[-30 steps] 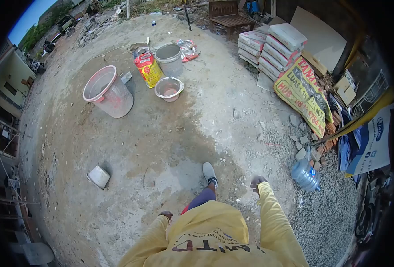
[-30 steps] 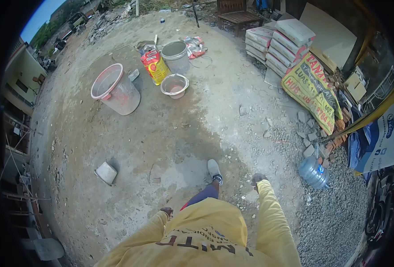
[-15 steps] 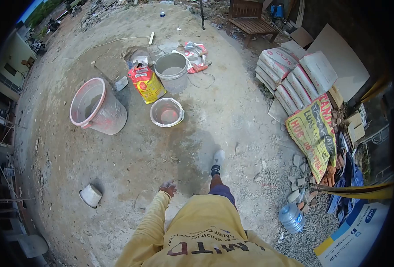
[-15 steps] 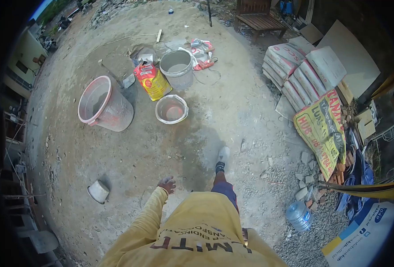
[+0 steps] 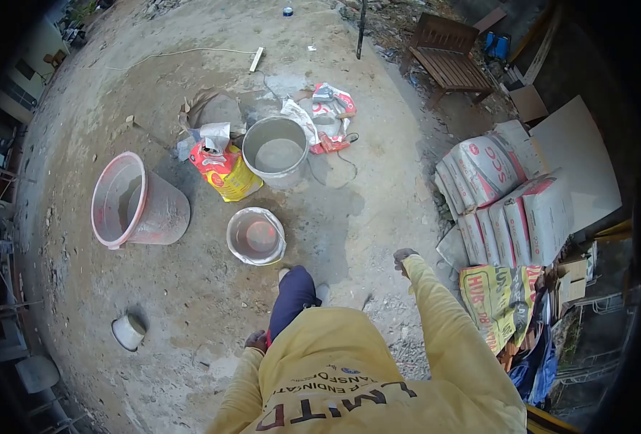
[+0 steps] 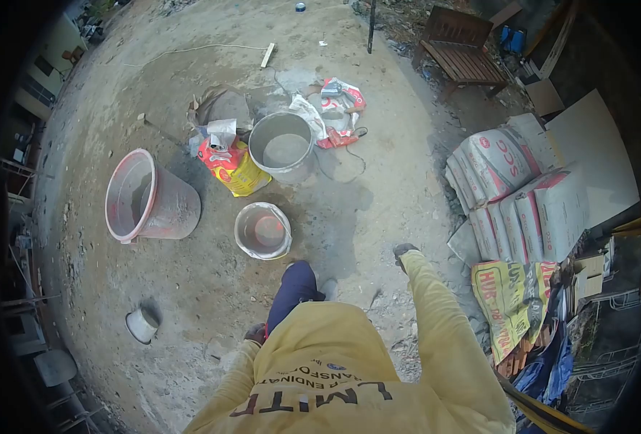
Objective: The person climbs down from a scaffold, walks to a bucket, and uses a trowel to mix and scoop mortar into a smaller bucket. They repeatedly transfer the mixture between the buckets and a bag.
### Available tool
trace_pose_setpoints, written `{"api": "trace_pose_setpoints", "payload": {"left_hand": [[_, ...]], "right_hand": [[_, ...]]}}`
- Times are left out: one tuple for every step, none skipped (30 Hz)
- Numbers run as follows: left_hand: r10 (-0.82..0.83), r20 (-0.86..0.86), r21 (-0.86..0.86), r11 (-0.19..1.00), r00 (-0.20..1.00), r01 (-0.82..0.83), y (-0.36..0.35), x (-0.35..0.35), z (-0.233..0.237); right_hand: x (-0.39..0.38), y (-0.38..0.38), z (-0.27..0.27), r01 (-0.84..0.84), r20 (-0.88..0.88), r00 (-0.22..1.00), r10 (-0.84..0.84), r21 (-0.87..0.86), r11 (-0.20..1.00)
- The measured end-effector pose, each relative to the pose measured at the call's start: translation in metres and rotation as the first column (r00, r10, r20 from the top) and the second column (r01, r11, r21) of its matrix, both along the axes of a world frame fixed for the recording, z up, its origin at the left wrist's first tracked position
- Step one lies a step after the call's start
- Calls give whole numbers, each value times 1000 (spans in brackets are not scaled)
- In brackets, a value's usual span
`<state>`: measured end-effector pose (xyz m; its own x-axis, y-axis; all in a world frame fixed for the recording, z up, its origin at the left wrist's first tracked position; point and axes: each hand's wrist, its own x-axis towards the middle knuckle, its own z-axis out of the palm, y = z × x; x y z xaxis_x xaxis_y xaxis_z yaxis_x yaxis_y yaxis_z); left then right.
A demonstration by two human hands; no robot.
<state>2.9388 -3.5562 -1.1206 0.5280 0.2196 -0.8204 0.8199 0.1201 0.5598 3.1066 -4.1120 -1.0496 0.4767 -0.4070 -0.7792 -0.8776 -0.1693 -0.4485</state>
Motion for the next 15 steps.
{"api": "trace_pose_setpoints", "payload": {"left_hand": [[24, -15, 3, 1000, 1000, -24, -12, 26, 3], [-232, 52, -44, 971, 971, 234, -23, 53, 4], [-351, 80, -66, 932, 933, 356, -36, 70, 6], [-460, 117, -82, 879, 880, 470, -47, 87, 8], [-376, 16, 39, 926, 926, 375, -63, 101, 13], [-280, -73, 167, 943, 957, 289, -71, 118, 17], [-276, -75, 156, 946, 958, 284, -79, 152, 28], [-285, -194, 118, 943, 939, 310, -88, 186, 47], [-302, -244, 101, 937, 922, 334, -95, 200, 48], [-320, -292, 82, 931, 901, 357, -103, 215, 50], [-340, -339, 60, 923, 877, 380, -111, 230, 52], [-320, -304, 82, 930, 897, 359, -124, 245, 50], [-322, -291, 83, 930, 901, 359, -137, 259, 53], [-324, -279, 85, 929, 904, 359, -149, 273, 56], [-387, -298, 142, 886, 873, 441, -161, 292, 66]], "right_hand": [[45, -2, 22, 4, 76, 997, -8, 64, 998], [86, -6, 33, 6, 150, 988, -25, 127, 992], [119, -3, 45, -8, 136, 991, -9, 127, 992], [151, 1, 54, -60, 229, 973, 38, 88, 994], [177, 5, 55, -104, 323, 943, 84, 45, 994], [194, 6, 51, -106, 313, 946, 87, 43, 993], [209, 3, 47, -171, 300, 940, 162, 5, 985], [215, -1, 42, -242, 269, 932, 241, -30, 970], [207, -6, 34, -268, 188, 945, 268, -25, 963], [210, -12, 22, -290, 132, 948, 291, -23, 957], [209, -22, 3, -352, -16, 936, 352, -47, 935], [201, -36, -13, -402, -173, 906, 386, -63, 914], [200, -50, -18, -501, -310, 831, 462, -55, 864], [199, -61, -22, -589, -438, 732, 521, -24, 808], [200, -73, -35, -580, -448, 735, 509, -26, 814]]}}
